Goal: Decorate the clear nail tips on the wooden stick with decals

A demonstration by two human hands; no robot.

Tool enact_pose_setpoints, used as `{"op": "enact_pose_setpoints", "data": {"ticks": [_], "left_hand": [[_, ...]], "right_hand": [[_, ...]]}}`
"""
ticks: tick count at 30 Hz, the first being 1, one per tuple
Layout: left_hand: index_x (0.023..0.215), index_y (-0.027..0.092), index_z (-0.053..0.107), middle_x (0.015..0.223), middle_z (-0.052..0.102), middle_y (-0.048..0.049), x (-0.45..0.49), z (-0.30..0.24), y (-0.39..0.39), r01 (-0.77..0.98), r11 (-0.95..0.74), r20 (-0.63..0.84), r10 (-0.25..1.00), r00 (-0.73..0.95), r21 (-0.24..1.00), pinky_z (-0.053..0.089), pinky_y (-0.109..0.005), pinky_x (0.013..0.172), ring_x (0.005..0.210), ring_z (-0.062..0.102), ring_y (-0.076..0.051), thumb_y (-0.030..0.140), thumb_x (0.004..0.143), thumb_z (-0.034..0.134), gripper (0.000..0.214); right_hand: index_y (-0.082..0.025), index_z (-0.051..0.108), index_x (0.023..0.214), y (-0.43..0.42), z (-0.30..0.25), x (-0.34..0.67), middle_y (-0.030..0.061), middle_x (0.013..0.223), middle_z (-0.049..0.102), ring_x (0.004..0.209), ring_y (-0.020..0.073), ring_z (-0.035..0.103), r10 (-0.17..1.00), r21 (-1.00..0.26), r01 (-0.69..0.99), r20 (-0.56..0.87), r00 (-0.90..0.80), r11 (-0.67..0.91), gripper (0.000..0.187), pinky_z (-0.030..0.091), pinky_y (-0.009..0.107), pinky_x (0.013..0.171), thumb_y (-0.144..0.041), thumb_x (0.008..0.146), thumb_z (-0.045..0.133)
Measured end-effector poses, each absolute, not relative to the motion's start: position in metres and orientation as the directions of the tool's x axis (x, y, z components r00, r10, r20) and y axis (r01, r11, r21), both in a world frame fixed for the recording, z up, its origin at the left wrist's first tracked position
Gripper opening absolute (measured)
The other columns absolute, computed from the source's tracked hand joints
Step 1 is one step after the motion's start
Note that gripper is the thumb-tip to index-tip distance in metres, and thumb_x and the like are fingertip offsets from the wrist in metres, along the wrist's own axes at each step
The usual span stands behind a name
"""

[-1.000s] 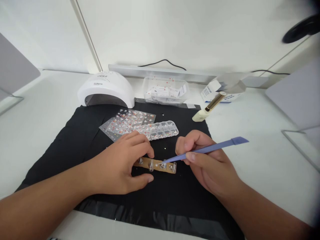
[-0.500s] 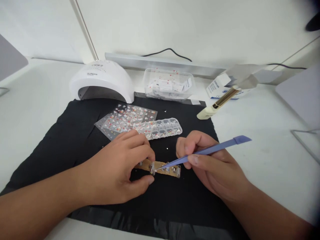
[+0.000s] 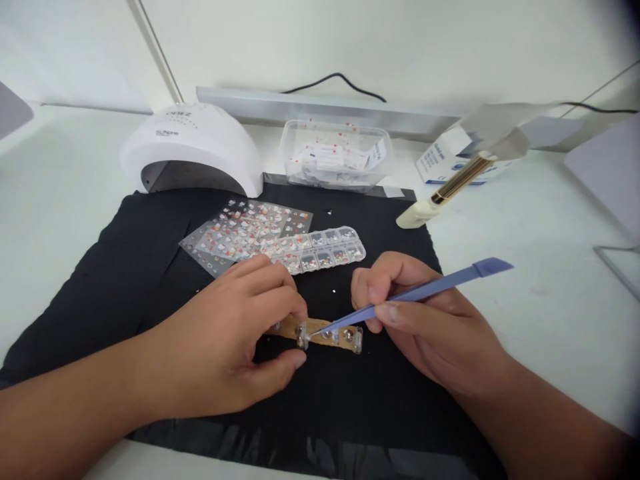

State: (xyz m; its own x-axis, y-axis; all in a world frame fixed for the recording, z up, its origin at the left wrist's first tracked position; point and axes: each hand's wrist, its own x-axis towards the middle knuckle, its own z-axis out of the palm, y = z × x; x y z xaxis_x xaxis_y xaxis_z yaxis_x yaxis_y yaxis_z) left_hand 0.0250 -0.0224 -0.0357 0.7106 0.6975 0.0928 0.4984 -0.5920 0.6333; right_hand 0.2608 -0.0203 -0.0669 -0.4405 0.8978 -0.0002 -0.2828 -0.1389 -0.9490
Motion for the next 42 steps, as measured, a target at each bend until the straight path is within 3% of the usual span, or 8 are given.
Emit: {"op": "enact_pose_setpoints", "data": {"ticks": [42], "left_hand": [[0.089, 0.016, 0.061, 0.088, 0.058, -0.0003, 0.0245, -0.0361, -0.0241, 0.497, -0.584, 0.091, 0.701, 0.708, 0.642, 0.039, -0.031, 0.079, 0.085, 0.049, -0.016, 0.014, 0.082, 0.064, 0.008]], "right_hand": [[-0.023, 0.064, 0.08, -0.0209, -0.0667, 0.2608, -0.0032, 0.064, 0.055, 0.061, 0.0121, 0.048, 0.896, -0.95, -0.268, -0.029, -0.442, -0.163, 0.006, 0.04, 0.024, 0.056, -0.018, 0.083, 0.065]]}}
